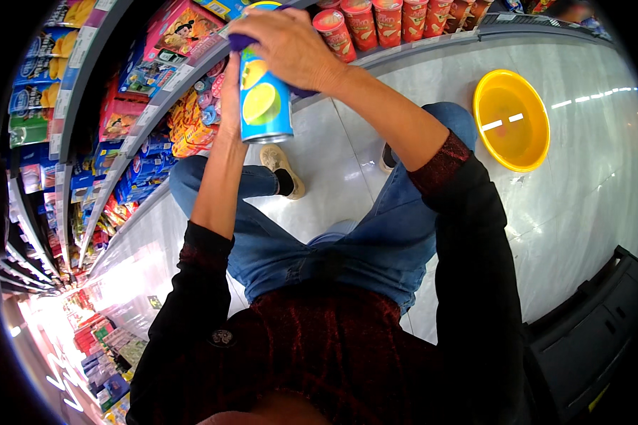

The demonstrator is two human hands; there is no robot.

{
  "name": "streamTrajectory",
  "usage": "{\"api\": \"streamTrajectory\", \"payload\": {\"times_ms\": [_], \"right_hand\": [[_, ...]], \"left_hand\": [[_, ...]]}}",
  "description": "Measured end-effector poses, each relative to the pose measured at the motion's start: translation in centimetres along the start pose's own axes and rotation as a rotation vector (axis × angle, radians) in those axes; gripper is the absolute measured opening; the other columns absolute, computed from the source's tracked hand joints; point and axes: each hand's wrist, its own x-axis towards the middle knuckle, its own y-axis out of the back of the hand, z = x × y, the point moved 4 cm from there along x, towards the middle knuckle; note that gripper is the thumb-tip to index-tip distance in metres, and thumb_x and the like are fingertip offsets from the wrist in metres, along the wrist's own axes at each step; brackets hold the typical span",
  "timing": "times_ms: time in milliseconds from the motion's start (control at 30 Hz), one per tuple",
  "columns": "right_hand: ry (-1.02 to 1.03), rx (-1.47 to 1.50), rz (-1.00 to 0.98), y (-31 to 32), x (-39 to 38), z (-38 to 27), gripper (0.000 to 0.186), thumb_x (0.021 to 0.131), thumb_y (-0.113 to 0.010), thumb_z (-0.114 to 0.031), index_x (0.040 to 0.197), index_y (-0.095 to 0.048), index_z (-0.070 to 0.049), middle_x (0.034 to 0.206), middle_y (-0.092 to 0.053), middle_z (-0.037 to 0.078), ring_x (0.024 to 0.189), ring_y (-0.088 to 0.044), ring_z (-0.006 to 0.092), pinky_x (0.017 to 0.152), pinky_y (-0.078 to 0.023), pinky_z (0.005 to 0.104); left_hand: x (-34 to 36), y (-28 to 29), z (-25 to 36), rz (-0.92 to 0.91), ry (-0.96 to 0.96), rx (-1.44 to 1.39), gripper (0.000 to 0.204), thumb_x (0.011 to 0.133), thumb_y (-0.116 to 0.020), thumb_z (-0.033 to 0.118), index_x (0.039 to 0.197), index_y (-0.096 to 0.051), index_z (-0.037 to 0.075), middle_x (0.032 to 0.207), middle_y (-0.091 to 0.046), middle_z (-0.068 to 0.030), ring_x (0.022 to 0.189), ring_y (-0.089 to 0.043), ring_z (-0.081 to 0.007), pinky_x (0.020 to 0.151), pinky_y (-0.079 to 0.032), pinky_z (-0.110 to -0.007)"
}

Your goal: The person wipes various snack tubes and the surface of a supermarket shelf with a cloth, handling the items one at a time and returning them to their positions.

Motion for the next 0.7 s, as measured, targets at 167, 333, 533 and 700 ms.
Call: {"api": "streamTrajectory", "payload": {"times_ms": [167,333,533,700], "right_hand": [[-0.341,0.321,0.061,2.6,0.7,3.5,0.031,0.092,-0.053,-0.014,0.123,-0.056,-0.011,0.119,-0.062,0.009,0.116,-0.056,0.0212,0.096,-0.041,0.0317],[-0.694,0.318,-0.011,4.7,-0.5,6.8,0.038,0.092,-0.057,-0.022,0.124,-0.054,-0.002,0.119,-0.061,0.015,0.113,-0.056,0.0236,0.096,-0.042,0.0310],[-0.746,0.764,-0.540,2.7,0.2,1.4,0.072,0.087,-0.063,-0.047,0.137,-0.042,0.001,0.130,-0.053,0.019,0.123,-0.048,0.0238,0.105,-0.034,0.0327],[-0.848,0.805,-0.483,2.1,0.2,1.0,0.070,0.079,-0.074,-0.040,0.131,-0.049,-0.001,0.119,-0.059,0.011,0.108,-0.057,0.0169,0.094,-0.044,0.0306]], "left_hand": [[-0.7,-1.7,-0.2,-0.204,0.130,-0.177,0.068,0.089,-0.050,0.060,0.119,-0.051,0.000,0.096,-0.066,-0.0164,0.076,-0.068,-0.0268,0.070,-0.060,-0.041],[0.2,-1.9,1.9,-0.142,0.039,-0.262,0.065,0.090,-0.052,0.055,0.121,-0.051,-0.001,0.100,-0.066,-0.0166,0.084,-0.068,-0.0275,0.074,-0.058,-0.042],[-0.1,-0.2,4.2,-0.096,-0.119,0.046,0.058,0.093,-0.055,0.041,0.134,-0.041,0.002,0.113,-0.061,-0.0128,0.092,-0.064,-0.0183,0.077,-0.055,-0.033],[0.2,-1.2,5.2,-0.077,-0.297,0.570,0.072,0.093,-0.058,0.034,0.149,-0.021,0.010,0.136,-0.045,-0.0141,0.115,-0.052,-0.0198,0.092,-0.046,-0.032]]}}
